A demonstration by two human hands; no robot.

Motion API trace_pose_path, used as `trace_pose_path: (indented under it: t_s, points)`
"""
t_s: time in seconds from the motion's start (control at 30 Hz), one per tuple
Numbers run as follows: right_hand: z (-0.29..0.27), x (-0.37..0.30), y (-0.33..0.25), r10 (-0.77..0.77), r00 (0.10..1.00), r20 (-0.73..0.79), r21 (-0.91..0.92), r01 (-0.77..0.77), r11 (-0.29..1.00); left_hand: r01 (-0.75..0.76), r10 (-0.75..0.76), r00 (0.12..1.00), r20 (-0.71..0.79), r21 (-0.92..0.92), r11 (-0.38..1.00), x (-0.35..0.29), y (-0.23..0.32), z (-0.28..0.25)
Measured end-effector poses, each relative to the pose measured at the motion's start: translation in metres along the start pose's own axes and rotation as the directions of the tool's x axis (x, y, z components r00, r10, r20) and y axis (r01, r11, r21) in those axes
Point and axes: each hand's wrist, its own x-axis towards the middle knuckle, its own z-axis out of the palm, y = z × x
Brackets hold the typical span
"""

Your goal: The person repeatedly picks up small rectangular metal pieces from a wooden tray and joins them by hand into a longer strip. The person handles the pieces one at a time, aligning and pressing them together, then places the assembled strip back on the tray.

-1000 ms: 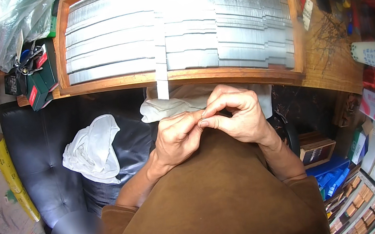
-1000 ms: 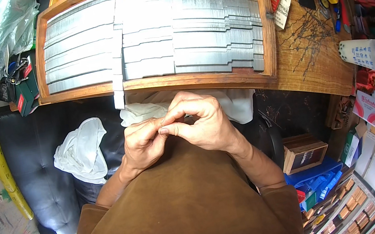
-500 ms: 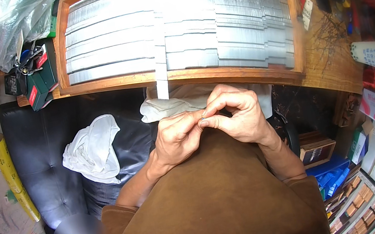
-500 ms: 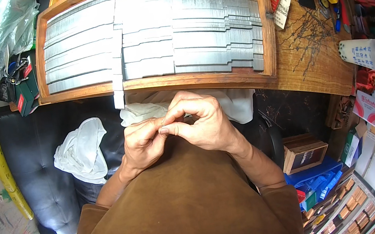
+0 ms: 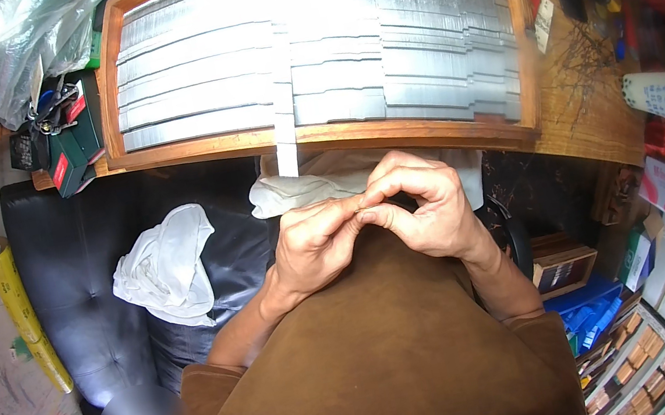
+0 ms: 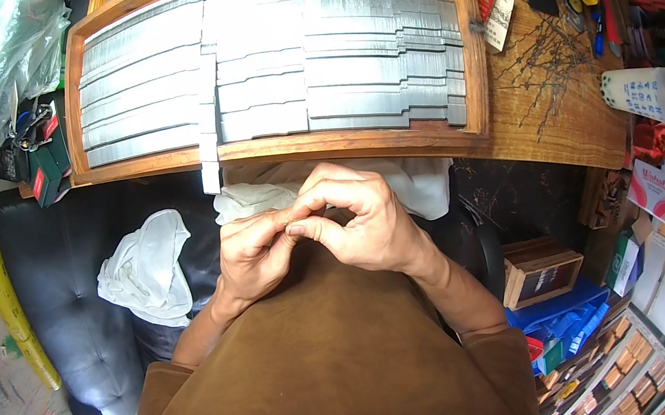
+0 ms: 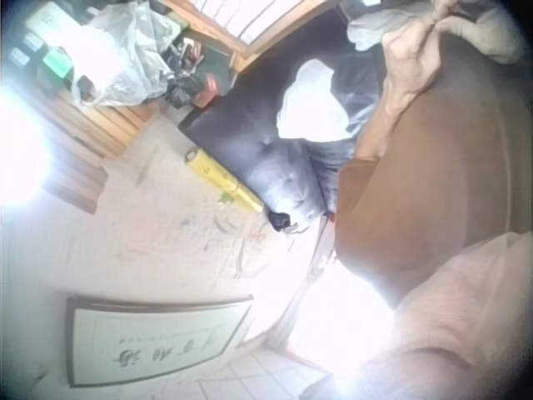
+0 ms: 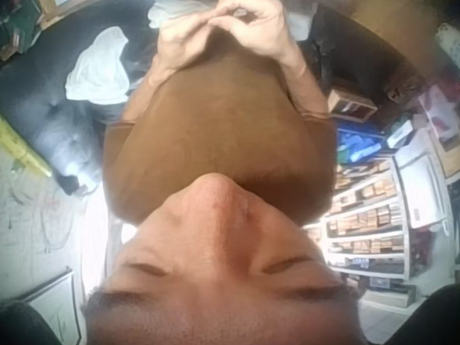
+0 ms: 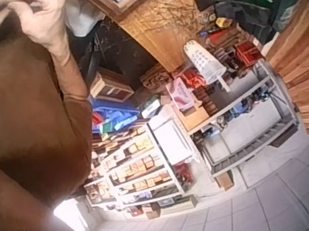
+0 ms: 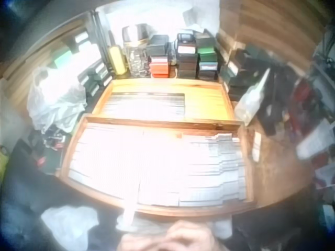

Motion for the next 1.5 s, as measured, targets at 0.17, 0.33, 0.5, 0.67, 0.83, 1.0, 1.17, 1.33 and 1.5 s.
trace_pose_path:
  t_s: [0.17, 0.33, 0.5, 0.67, 0.83, 1.0, 1.17, 1.33, 1.5]
  points:
    - [-0.001, -0.001, 0.0, -0.031, 1.0, 0.004, -0.03, 0.031, 0.999, 0.012, -0.013, 1.0, 0.021, 0.008, 1.0, 0.0, 0.0, -0.001]
    - [0.001, -0.003, 0.003, -0.046, 0.999, -0.023, -0.022, 0.046, 0.999, -0.006, 0.006, 1.0, 0.029, 0.009, 1.0, 0.004, 0.003, -0.001]
    - [-0.001, -0.004, 0.001, -0.045, 0.999, -0.007, -0.044, 0.045, 0.998, 0.011, -0.013, 0.999, 0.05, 0.033, 0.999, 0.005, 0.005, -0.002]
    - [0.0, -0.005, 0.002, -0.047, 0.999, -0.025, -0.029, 0.047, 0.998, 0.017, -0.018, 0.999, 0.047, 0.015, 1.0, 0.004, 0.004, -0.002]
    - [-0.002, -0.009, 0.002, -0.026, 0.997, -0.073, -0.022, 0.025, 0.999, 0.025, -0.025, 0.996, 0.081, -0.002, 1.0, 0.008, 0.006, 0.0]
    - [-0.034, -0.021, -0.024, -0.03, 0.988, -0.154, -0.142, 0.008, 0.99, -0.035, 0.034, 0.999, 0.023, 0.045, 0.998, 0.014, 0.017, 0.0]
    - [-0.127, -0.046, -0.085, -0.083, 0.861, -0.501, -0.182, -0.012, 0.983, -0.064, 0.062, 0.997, -0.036, -0.05, 0.997, 0.014, -0.001, 0.005]
    - [-0.171, -0.051, -0.1, -0.04, 0.748, -0.662, -0.213, -0.137, 0.967, -0.049, 0.05, 0.996, 0.071, -0.009, 0.999, 0.021, 0.007, 0.011]
    - [-0.092, -0.041, -0.072, 0.038, 0.927, -0.372, -0.237, -0.135, 0.962, 0.084, -0.055, 0.983, 0.177, -0.157, 0.984, 0.033, 0.021, 0.025]
